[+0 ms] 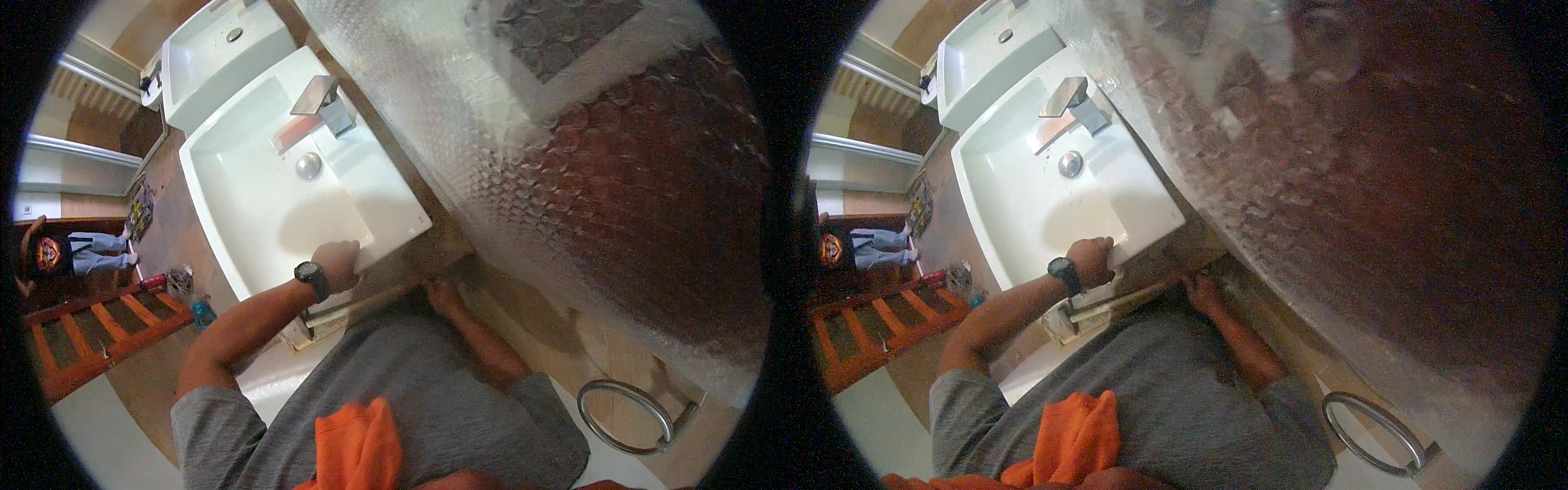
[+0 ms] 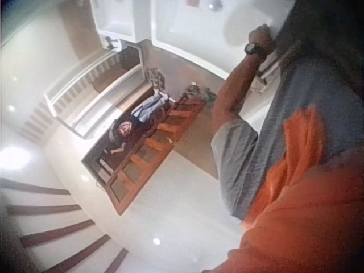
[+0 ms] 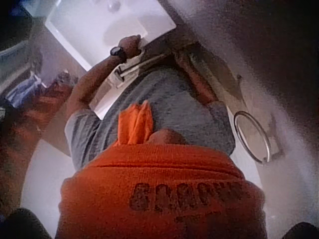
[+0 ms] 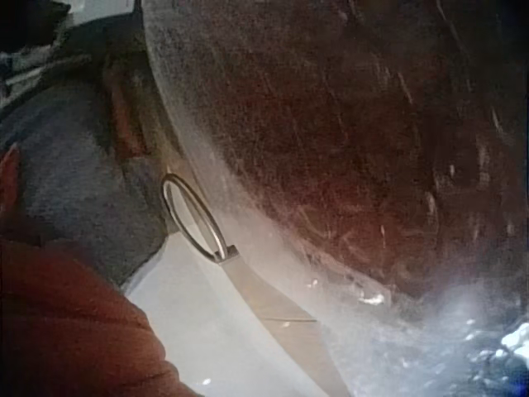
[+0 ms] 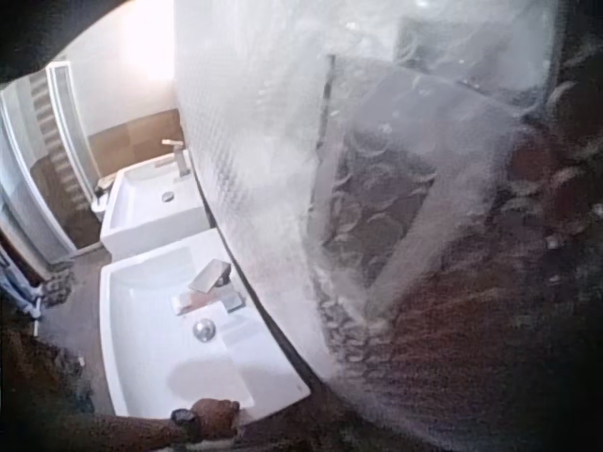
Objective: The person positions a white ceramic sink onto a wooden countertop, then uses a hammer and chisel to adjust the countertop edge around the sink. The person repeatedly taps the chisel and checks the sink fit, then lifts and repositions the sink to align it with the countertop.
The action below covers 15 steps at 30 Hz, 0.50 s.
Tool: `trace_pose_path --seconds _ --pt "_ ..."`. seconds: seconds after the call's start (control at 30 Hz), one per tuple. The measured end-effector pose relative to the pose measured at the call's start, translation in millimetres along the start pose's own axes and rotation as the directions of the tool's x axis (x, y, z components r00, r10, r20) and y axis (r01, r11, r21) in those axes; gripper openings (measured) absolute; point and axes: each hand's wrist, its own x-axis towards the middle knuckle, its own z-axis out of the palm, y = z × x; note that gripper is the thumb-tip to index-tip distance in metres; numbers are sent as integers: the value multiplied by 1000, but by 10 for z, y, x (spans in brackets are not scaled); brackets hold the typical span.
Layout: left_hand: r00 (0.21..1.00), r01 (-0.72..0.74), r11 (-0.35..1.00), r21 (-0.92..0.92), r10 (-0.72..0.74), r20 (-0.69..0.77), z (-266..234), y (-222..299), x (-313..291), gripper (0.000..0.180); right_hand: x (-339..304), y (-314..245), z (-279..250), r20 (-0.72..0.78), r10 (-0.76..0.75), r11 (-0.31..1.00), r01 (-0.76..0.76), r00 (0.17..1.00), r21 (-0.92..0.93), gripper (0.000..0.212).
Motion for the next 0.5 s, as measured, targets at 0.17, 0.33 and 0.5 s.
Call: trace_pose_path --seconds 0.17,0.33,0.5 --pt "1000 -15 1000 2 15 -5 56 -60 28 45 -132 -220 -22 -42 6 989 0 999 145 63" --pt "1000 -21 1000 -20 21 7 16 -23 -20 46 -175 -607 -299 105 146 985 -155 984 78 56" --pt "1000 -15 1000 -10 15 14 -26 -11 -26 48 -283 -1069 -599 127 155 982 -167 980 89 62"
